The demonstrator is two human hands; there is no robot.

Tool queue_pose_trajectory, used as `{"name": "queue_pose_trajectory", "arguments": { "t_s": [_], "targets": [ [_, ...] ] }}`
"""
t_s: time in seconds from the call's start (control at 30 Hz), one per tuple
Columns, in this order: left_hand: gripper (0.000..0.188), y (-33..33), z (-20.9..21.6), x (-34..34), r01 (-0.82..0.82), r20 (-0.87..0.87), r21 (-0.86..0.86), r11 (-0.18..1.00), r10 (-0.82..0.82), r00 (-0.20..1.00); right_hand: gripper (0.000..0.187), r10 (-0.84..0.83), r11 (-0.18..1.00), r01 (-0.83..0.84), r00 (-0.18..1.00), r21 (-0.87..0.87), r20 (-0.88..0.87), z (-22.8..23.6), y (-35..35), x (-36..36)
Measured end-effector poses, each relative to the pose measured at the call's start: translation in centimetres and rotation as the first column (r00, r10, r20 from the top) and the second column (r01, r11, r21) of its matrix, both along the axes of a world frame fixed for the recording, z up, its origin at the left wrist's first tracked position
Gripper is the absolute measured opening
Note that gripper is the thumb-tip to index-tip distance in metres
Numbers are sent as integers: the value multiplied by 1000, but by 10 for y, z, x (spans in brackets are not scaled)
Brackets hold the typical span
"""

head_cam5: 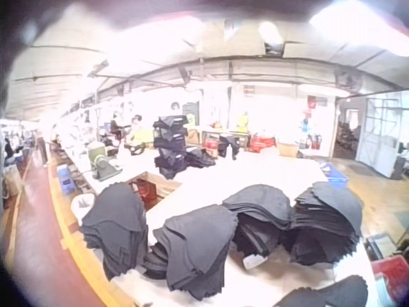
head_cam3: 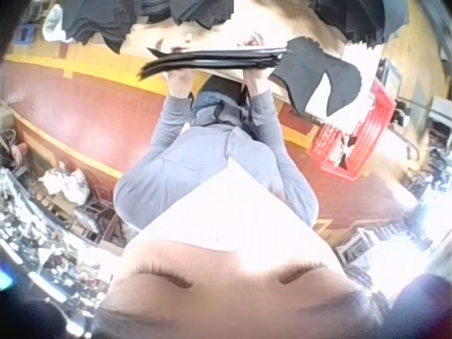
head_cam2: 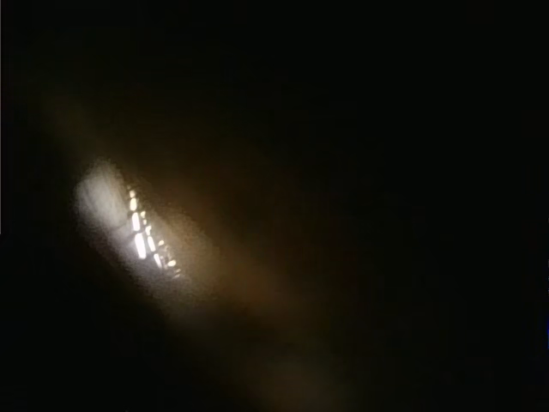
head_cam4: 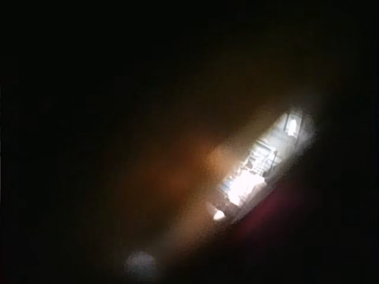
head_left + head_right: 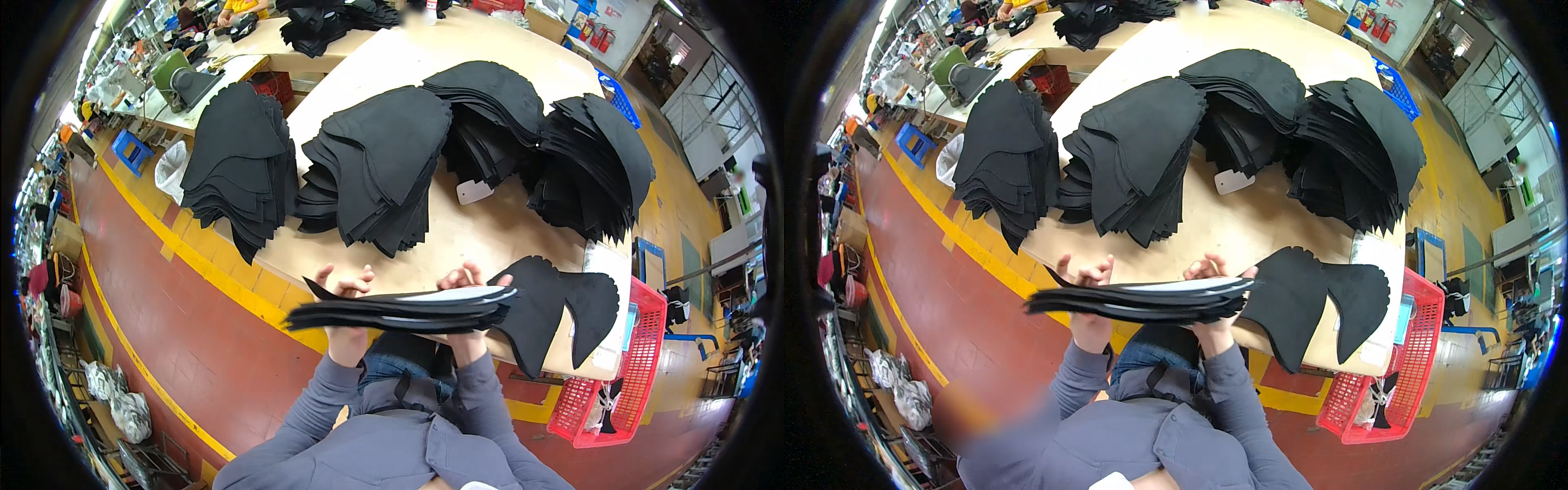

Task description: The person repeatedly picks up black fabric pieces from a table, aligns them into neat stacks, and places them back down. They occasionally insert a gray insert into a stack and tie a bundle with a white string. The work occurs at a large table in a busy factory floor with other workers visible in the background.

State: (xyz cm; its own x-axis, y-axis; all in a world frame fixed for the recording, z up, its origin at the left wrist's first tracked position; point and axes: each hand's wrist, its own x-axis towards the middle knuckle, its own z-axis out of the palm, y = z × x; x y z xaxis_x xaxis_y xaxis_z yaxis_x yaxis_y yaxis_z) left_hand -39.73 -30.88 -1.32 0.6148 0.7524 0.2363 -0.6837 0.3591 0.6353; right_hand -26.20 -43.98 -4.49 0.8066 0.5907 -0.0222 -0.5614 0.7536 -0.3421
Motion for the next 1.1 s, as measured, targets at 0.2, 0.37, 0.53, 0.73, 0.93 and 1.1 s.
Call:
{"name": "queue_pose_trajectory", "arguments": {
  "t_s": [0.2, 0.37, 0.53, 0.73, 0.93, 1.1],
  "targets": [
    [54, 8, 11, 22, 2, 65, -482, 876, 33, 997, 58, -220, 869, 434, 770, -239, 599, 22, -10, -23],
    [73, 26, 6, 16, -32, 66, -313, 949, 55, 996, 48, 110, 721, 287, 851, -631, 513, -28, -23, -10],
    [114, 93, 27, -25, 318, -308, 940, 121, 701, 644, 41, 308, 600, 490, 588, -633, 748, -8, -20, -8],
    [104, 111, -43, -20, 309, -444, 751, 583, 100, 891, 88, 243, 529, 689, 436, -496, 866, -31, 5, -9],
    [94, 101, -13, -1, 217, -391, 792, 570, 201, 898, 101, 363, 619, 424, 592, -661, 720, 8, 6, -5],
    [104, 95, -24, 4, 207, -388, 725, 657, 142, 911, 92, 422, 709, 389, 435, -589, 795, -11, 17, 11]
  ]
}}
